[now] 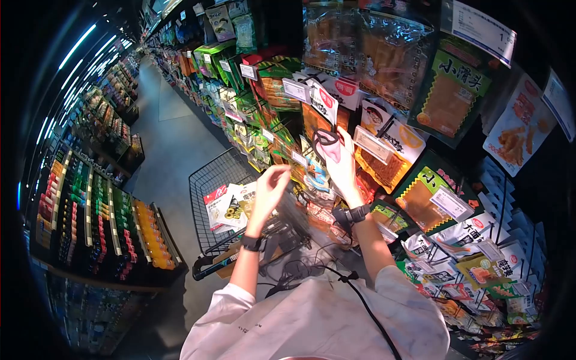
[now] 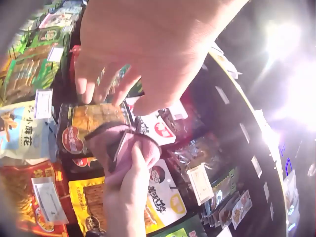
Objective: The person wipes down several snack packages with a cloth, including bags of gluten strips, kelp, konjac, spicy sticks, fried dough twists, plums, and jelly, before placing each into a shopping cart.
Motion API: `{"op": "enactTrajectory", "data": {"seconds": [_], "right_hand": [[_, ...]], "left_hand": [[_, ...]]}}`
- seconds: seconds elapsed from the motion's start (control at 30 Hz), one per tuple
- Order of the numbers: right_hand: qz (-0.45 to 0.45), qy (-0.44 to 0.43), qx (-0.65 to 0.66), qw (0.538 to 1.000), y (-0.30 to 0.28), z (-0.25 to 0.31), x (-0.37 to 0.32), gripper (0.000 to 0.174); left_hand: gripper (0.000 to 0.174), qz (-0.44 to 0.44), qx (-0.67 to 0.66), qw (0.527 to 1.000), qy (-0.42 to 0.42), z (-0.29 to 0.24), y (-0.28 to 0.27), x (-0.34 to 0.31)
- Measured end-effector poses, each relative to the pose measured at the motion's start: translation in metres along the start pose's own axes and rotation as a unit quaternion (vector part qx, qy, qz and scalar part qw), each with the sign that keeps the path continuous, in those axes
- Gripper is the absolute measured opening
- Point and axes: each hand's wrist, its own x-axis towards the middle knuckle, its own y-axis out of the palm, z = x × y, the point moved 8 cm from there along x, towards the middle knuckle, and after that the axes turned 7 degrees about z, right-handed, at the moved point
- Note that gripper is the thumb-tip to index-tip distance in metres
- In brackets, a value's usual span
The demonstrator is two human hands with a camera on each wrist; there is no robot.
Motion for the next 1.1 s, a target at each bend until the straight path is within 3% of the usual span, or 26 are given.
{"op": "enactTrajectory", "data": {"seconds": [0.03,0.07,0.13,0.2,0.27,0.33,0.37,0.43,0.53,0.6,0.67,0.73,0.8,0.97,1.07,1.1], "right_hand": [[0.038,-0.05,-0.034,0.997,0.007,-0.002,0.005,0.057],[0.06,-0.041,0.025,0.997,0.01,0.0,0.004,0.063],[0.103,0.032,0.237,0.965,0.017,0.013,0.0,0.075],[0.152,0.075,0.381,0.909,0.019,0.043,-0.001,0.082],[0.179,0.004,0.205,0.962,0.013,0.055,0.001,0.056],[0.178,-0.103,0.068,0.976,0.01,0.07,0.003,0.037],[0.187,-0.076,0.119,0.972,0.015,0.057,0.001,0.04],[0.195,-0.1,0.08,0.972,0.014,0.056,0.003,0.038],[0.164,-0.079,0.136,0.974,-0.001,0.063,0.004,0.036],[0.107,-0.051,0.169,0.978,-0.005,0.054,-0.002,0.038],[0.088,-0.047,0.072,0.992,-0.009,0.047,-0.004,0.037],[0.084,0.051,0.208,0.973,-0.007,0.038,-0.005,0.035],[0.076,0.09,0.323,0.939,-0.011,0.039,-0.005,0.036],[0.052,-0.01,0.237,0.97,-0.016,0.038,-0.014,0.035],[0.041,-0.109,0.12,0.986,-0.017,0.04,-0.017,0.035],[0.04,-0.097,0.119,0.987,-0.017,0.038,-0.017,0.036]], "left_hand": [[0.026,-0.009,-0.007,1.0,0.005,0.007,0.008,0.015],[0.036,-0.012,-0.022,0.999,0.024,0.002,0.018,0.027],[0.064,-0.013,-0.073,0.995,0.067,-0.008,0.036,0.051],[0.074,-0.02,-0.102,0.992,0.067,-0.007,0.044,0.072],[0.074,0.018,-0.181,0.982,0.045,-0.029,0.051,0.082],[0.046,0.021,-0.11,0.994,-0.005,-0.027,0.048,0.092],[0.037,0.001,-0.099,0.995,0.024,-0.035,0.044,0.093],[0.026,-0.036,-0.092,0.994,0.052,-0.028,0.034,0.098],[0.027,-0.04,-0.069,0.997,-0.01,-0.013,0.018,0.097],[0.027,-0.065,-0.075,0.995,0.01,-0.024,0.016,0.095],[0.027,-0.052,-0.081,0.995,0.013,-0.017,0.011,0.096],[0.028,-0.051,-0.121,0.991,0.002,-0.033,0.016,0.092],[0.029,-0.048,-0.129,0.99,-0.006,-0.034,0.017,0.091],[0.024,-0.049,-0.119,0.991,-0.033,-0.016,0.008,0.096],[0.029,-0.039,-0.113,0.992,-0.03,-0.019,0.007,0.098],[0.033,-0.03,-0.109,0.993,-0.032,-0.022,0.008,0.098]]}}
